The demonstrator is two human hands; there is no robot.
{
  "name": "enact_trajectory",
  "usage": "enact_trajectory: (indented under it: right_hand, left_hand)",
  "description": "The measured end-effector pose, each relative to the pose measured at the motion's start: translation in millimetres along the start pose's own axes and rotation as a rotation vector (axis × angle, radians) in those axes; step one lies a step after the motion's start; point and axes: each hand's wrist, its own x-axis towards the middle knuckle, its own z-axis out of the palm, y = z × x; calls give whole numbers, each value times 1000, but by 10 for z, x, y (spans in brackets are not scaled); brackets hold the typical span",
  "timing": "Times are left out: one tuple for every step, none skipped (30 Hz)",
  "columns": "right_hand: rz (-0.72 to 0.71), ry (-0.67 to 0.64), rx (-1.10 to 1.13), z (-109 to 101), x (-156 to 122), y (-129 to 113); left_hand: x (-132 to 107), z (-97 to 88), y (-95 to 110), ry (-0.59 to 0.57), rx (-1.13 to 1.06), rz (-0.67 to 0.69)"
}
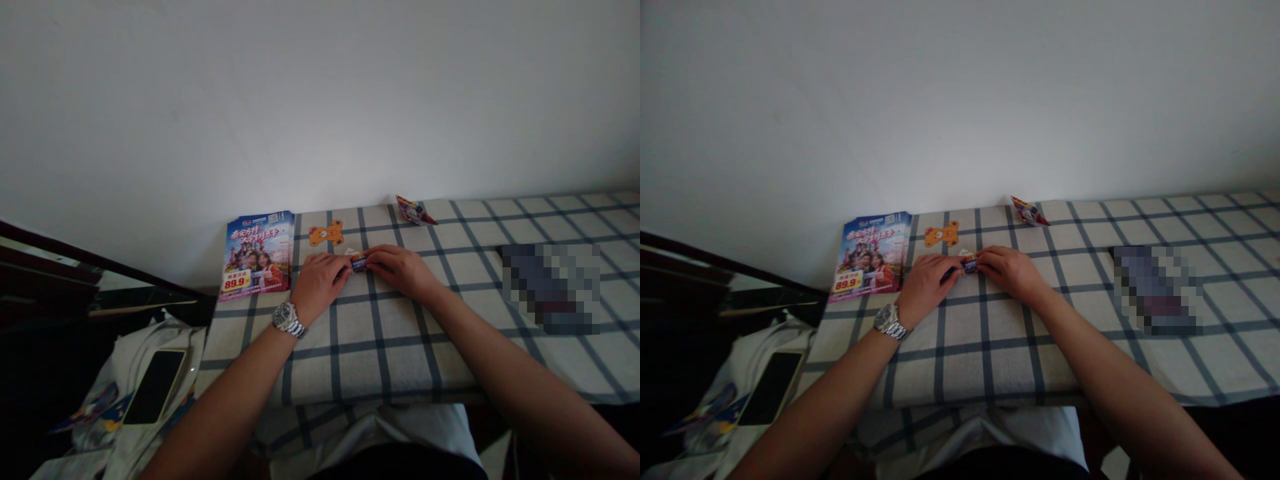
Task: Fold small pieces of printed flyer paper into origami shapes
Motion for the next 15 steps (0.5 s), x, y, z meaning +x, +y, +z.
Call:
enact_trajectory:
  right_hand:
    - [-3,3,-3,1,2,-7]
    - [-6,6,-7,4,4,-12]
    - [-7,8,-13,6,5,-17]
    - [-9,8,-19,8,7,-19]
    - [-9,8,-23,10,8,-21]
    - [-7,11,-24,10,9,-21]
    - [-4,14,-21,9,9,-18]
    - [-1,18,-14,6,7,-15]
    - [4,24,-5,0,5,-9]
    - [9,28,6,-7,1,-2]
    - [14,35,17,-15,-3,7]
    - [16,39,23,-24,-8,15]
    - [13,44,28,-32,-12,22]
    - [13,52,26,-40,-15,27]
    - [8,52,24,-46,-16,29]
  left_hand:
    - [0,-1,1,0,8,-1]
    - [1,-1,3,-1,15,-1]
    - [1,0,4,-3,21,-1]
    - [1,2,5,-5,26,-1]
    - [1,3,6,-4,31,-1]
    - [1,4,7,-2,35,-1]
    - [1,4,7,0,38,-2]
    - [0,4,6,1,39,-3]
    - [0,1,5,1,39,-4]
    - [0,-2,3,2,36,-7]
    - [0,-5,0,2,32,-11]
    - [-1,-9,-3,3,28,-16]
    - [-1,-13,-5,6,26,-22]
    - [-1,-15,-7,10,26,-26]
    - [-1,-16,-9,11,27,-30]
